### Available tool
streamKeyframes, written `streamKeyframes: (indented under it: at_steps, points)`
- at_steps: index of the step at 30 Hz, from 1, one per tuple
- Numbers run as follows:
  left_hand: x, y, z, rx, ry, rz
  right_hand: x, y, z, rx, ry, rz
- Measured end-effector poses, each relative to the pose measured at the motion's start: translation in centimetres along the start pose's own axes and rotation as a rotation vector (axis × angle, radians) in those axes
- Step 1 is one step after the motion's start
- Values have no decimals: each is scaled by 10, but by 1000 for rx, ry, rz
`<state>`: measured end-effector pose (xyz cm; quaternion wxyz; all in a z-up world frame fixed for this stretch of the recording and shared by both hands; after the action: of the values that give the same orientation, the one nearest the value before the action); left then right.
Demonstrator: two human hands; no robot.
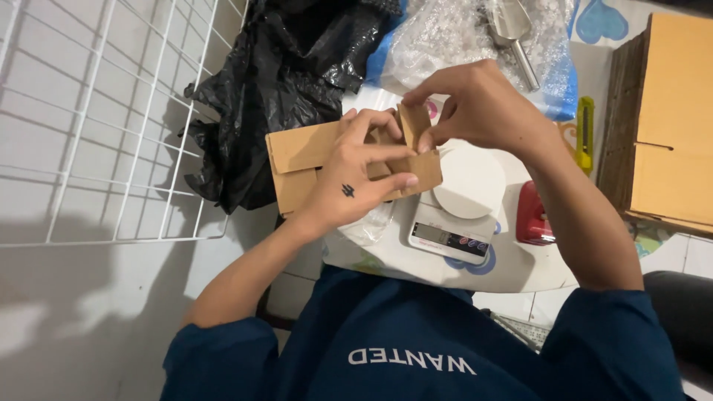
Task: Assembling a small cardboard box and placing a wrapped item inside for shipping.
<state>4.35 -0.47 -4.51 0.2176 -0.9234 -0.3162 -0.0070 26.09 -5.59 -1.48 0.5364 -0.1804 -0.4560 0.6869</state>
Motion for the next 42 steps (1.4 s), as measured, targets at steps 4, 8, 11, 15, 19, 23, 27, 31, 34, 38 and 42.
streamKeyframes:
  at_steps: [4,8,11,15,19,23,27,31,34,38,42]
  points:
    - [-2,0,-8,-157,-60,-65,7,6,-6,137,99,7]
    - [-3,2,-2,209,3,-184,1,11,-3,187,104,-4]
    - [-8,3,-9,602,105,-259,-6,12,1,175,51,-46]
    - [-27,-5,-10,679,-23,-289,-13,17,21,172,145,81]
    - [-56,-40,-16,336,-293,-376,-15,19,24,152,223,44]
    - [-83,-58,1,155,-566,-469,-4,22,36,338,603,163]
    - [-87,-40,0,-187,-632,-282,-11,31,49,649,537,-46]
    - [-97,-32,-16,-307,-451,-338,-32,21,70,660,445,-155]
    - [-94,-23,-33,-398,-361,-402,-38,7,102,405,445,-191]
    - [-91,-19,-24,-345,-245,-433,-48,17,105,351,531,-276]
    - [-84,-19,-23,-378,-184,-424,-54,23,104,358,440,-408]
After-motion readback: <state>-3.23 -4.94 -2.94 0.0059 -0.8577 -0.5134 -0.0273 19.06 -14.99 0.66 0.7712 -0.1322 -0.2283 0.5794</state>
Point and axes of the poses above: each hand's wrist, its own x-axis towards the middle knuckle, its own y-axis out of the palm, z = x × y, the point moved 2 cm from there along x, towards the middle knuckle, and after that the axes turned 14 degrees about -y, right-handed, at the moved point
